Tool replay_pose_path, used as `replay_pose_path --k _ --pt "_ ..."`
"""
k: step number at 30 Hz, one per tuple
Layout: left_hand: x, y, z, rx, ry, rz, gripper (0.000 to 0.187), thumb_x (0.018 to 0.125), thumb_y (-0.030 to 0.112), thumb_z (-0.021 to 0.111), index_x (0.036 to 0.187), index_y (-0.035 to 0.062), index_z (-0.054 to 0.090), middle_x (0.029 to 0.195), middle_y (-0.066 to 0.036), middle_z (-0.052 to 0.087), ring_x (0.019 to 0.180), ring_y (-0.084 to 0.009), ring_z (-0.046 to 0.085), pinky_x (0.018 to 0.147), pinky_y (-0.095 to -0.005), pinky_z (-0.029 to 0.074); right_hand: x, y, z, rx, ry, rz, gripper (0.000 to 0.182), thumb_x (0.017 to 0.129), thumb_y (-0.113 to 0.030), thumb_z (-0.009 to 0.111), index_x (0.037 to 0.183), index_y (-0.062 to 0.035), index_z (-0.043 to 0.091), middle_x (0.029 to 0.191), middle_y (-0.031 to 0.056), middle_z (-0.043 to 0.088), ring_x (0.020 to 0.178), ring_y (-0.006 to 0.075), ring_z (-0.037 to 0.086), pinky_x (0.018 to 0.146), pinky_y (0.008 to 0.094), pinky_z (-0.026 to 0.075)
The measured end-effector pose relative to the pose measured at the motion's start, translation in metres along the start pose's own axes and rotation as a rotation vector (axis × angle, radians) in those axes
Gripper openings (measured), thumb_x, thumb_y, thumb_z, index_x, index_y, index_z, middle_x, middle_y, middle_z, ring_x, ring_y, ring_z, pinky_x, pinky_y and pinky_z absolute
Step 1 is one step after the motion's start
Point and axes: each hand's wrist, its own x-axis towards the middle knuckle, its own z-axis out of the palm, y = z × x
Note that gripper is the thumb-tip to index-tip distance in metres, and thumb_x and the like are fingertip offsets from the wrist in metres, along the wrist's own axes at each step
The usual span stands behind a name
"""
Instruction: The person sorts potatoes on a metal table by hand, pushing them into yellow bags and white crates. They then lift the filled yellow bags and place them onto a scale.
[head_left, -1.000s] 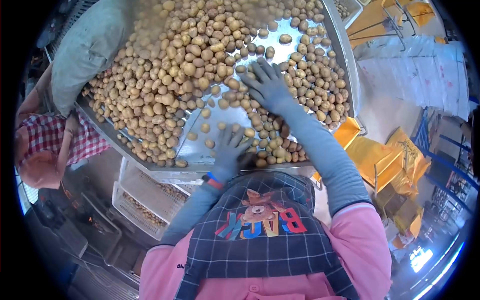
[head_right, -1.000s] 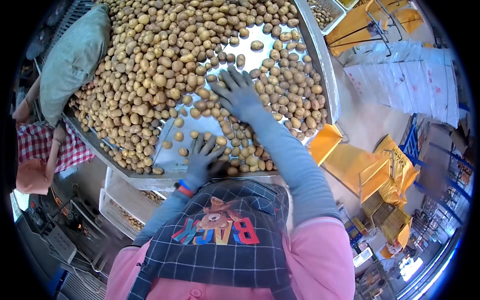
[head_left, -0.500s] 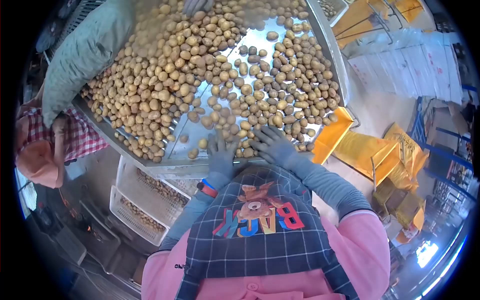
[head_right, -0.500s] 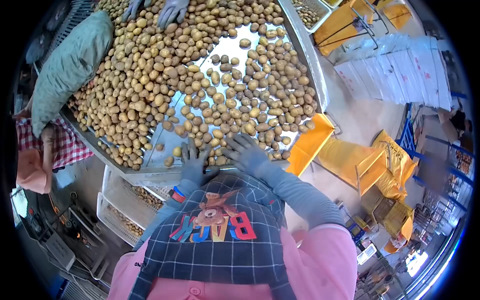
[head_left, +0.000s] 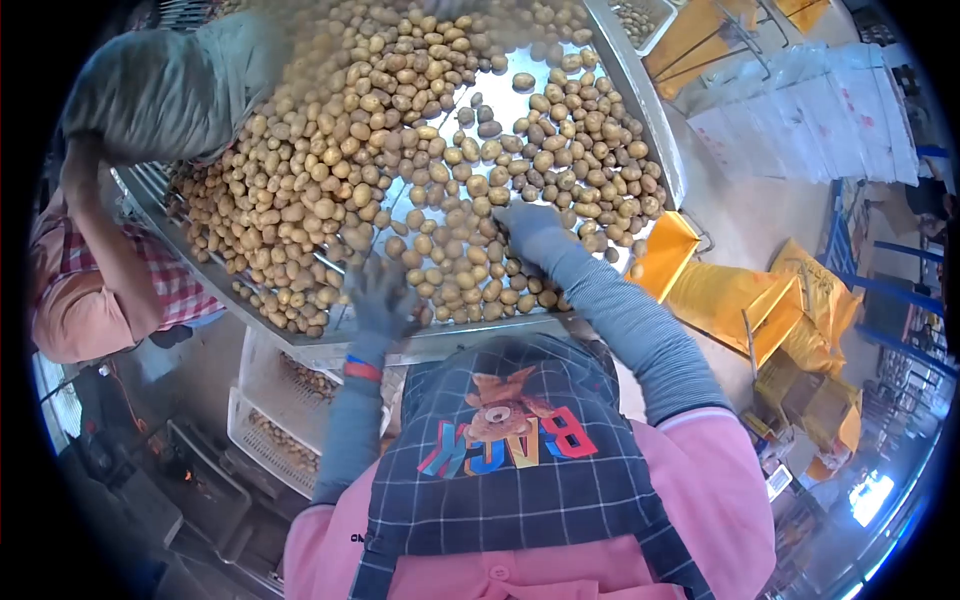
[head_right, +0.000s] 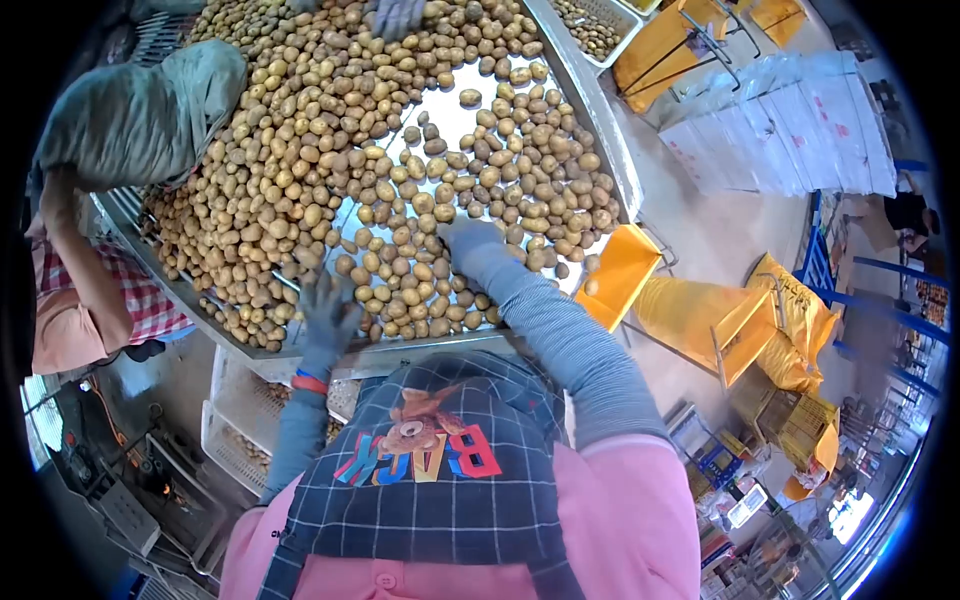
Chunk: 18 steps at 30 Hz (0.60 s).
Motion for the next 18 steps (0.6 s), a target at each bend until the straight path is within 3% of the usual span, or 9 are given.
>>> replay_pose_path --k 2,4,5,6,7,12,13,16,18 --pt "-0.019 0.033 -0.016 -0.178 0.041 0.024 0.05 0.086 0.024 0.069 0.134 0.0152 0.06 0.15 -0.023 0.041 0.139 -0.0436 0.037 0.111 -0.0517 0.034 0.008 -0.004 -0.013 -0.068 -0.2 -0.018 0.025 0.088 -0.02 0.061 0.112 -0.0135 0.067 0.107 0.0094 0.07 0.098 0.0299 0.068 0.08 0.0417 0.054" --pt "-0.044 0.038 -0.007 -0.577 0.202 -0.359 0.041 0.087 0.019 0.067 0.127 0.0097 0.064 0.144 -0.021 0.049 0.13 -0.0411 0.049 0.102 -0.046 0.045 0.002 -0.008 -0.046 -0.012 -0.267 -0.004 0.041 0.084 -0.013 0.061 0.125 -0.021 0.063 0.117 0.0088 0.065 0.112 0.0282 0.064 0.091 0.0466 0.051" --pt "-0.045 0.047 -0.001 -0.588 0.192 -0.374 0.041 0.087 0.019 0.067 0.127 0.0097 0.064 0.144 -0.021 0.049 0.13 -0.0411 0.049 0.102 -0.046 0.045 0.015 -0.018 -0.066 0.22 -0.061 -0.001 0.04 0.083 -0.011 0.063 0.123 -0.0178 0.064 0.117 0.0095 0.065 0.112 0.0284 0.064 0.093 0.0445 0.051" --pt "-0.044 0.055 0.0 -0.392 0.074 -0.243 0.039 0.088 0.018 0.066 0.125 0.0066 0.064 0.139 -0.021 0.053 0.124 -0.0409 0.054 0.098 -0.0445 0.048 0.018 -0.028 -0.075 0.273 0.116 -0.111 0.037 0.083 -0.011 0.062 0.12 -0.0152 0.065 0.118 0.0102 0.065 0.111 0.0287 0.065 0.091 0.044 0.052" --pt "-0.038 0.06 -0.002 -0.191 -0.039 -0.103 0.037 0.088 0.017 0.065 0.122 0.0035 0.064 0.134 -0.021 0.057 0.118 -0.0408 0.059 0.095 -0.043 0.05 0.029 -0.04 -0.073 0.229 0.003 -0.067 0.035 0.085 -0.011 0.061 0.119 -0.0149 0.065 0.118 0.01 0.065 0.11 0.0289 0.065 0.091 0.0441 0.052" --pt "0.013 0.069 -0.022 -0.625 0.069 -0.126 0.036 0.09 0.021 0.064 0.119 0.0004 0.063 0.124 -0.021 0.063 0.11 -0.0371 0.063 0.095 -0.0408 0.05 0.037 -0.041 -0.02 0.018 -0.077 -0.004 0.028 0.088 -0.021 0.062 0.115 -0.0146 0.065 0.121 0.0122 0.063 0.108 0.0298 0.066 0.088 0.0437 0.052" --pt "0.02 0.071 -0.028 -0.657 0.079 -0.141 0.035 0.095 0.019 0.055 0.124 0.0002 0.062 0.127 -0.017 0.063 0.111 -0.0289 0.063 0.096 -0.0366 0.049 0.027 -0.026 -0.009 0.088 -0.053 -0.006 0.03 0.087 -0.024 0.064 0.116 -0.015 0.064 0.12 0.0127 0.062 0.106 0.0302 0.066 0.087 0.0444 0.052" --pt "0.025 0.076 -0.042 -0.898 -0.086 -0.328 0.057 0.093 0.04 0.06 0.134 0.0017 0.056 0.134 -0.018 0.059 0.122 -0.0288 0.058 0.1 -0.037 0.048 -0.015 0.014 0.012 0.196 0.031 -0.01 0.034 0.085 -0.028 0.066 0.117 -0.0142 0.062 0.116 0.014 0.06 0.103 0.031 0.065 0.086 0.0449 0.052" --pt "0.015 0.086 -0.023 -1.873 -0.247 -0.545 0.07 0.095 0.049 0.057 0.146 0.0046 0.042 0.139 -0.017 0.054 0.126 -0.0285 0.054 0.103 -0.0406 0.047 -0.036 0.028 0.027 0.237 0.08 -0.011 0.036 0.085 -0.029 0.067 0.117 -0.0129 0.062 0.113 0.0146 0.059 0.102 0.0316 0.065 0.085 0.0448 0.052"
